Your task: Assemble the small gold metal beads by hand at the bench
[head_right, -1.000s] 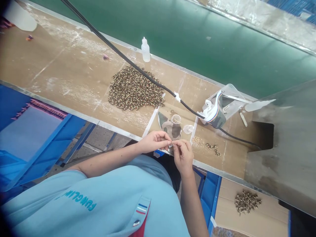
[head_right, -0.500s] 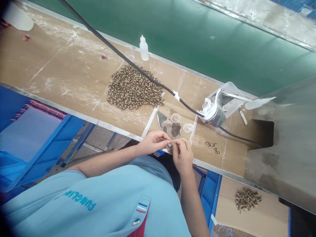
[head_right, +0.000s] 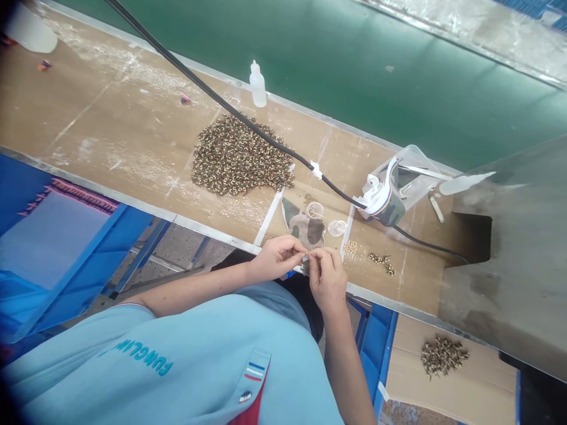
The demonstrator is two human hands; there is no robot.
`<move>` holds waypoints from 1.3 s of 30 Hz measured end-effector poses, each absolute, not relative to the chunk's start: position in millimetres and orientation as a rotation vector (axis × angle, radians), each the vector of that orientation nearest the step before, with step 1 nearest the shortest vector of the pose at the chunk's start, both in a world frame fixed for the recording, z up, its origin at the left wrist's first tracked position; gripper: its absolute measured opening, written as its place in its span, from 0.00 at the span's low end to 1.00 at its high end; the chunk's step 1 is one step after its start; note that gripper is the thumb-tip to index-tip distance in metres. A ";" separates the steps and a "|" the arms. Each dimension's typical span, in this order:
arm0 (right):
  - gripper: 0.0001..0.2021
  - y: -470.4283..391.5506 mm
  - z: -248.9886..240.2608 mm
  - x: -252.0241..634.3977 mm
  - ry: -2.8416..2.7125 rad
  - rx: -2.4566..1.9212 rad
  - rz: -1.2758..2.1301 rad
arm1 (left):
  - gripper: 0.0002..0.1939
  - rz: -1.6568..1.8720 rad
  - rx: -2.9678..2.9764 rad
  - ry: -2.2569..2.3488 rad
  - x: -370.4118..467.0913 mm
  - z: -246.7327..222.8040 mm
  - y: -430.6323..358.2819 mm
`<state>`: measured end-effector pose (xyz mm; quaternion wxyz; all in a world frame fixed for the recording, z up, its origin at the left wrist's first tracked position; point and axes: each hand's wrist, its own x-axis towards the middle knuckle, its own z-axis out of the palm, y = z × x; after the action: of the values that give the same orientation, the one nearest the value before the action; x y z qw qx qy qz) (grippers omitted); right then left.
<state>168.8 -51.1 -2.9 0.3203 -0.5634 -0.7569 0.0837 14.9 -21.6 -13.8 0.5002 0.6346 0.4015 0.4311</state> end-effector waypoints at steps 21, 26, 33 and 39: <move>0.06 -52.2 -11.3 168.2 -1.963 -1.500 0.280 | 0.05 0.986 1.671 1.010 15.3 -10.6 -21.5; 0.05 -53.0 -12.2 167.7 -1.935 -1.502 0.289 | 0.05 0.974 1.647 1.004 15.1 -9.8 -20.5; 0.08 -53.4 -15.2 168.6 -1.941 -1.543 0.286 | 0.05 0.952 1.643 1.033 16.0 -13.2 -20.8; 0.07 -49.9 -16.3 172.6 -1.942 -1.522 0.248 | 0.05 0.918 1.525 1.034 18.7 -13.7 -22.6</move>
<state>172.6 -49.9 -16.3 0.3247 -0.5805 -0.7407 0.0945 18.7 -22.6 -13.7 0.5155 0.6349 0.4305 0.3820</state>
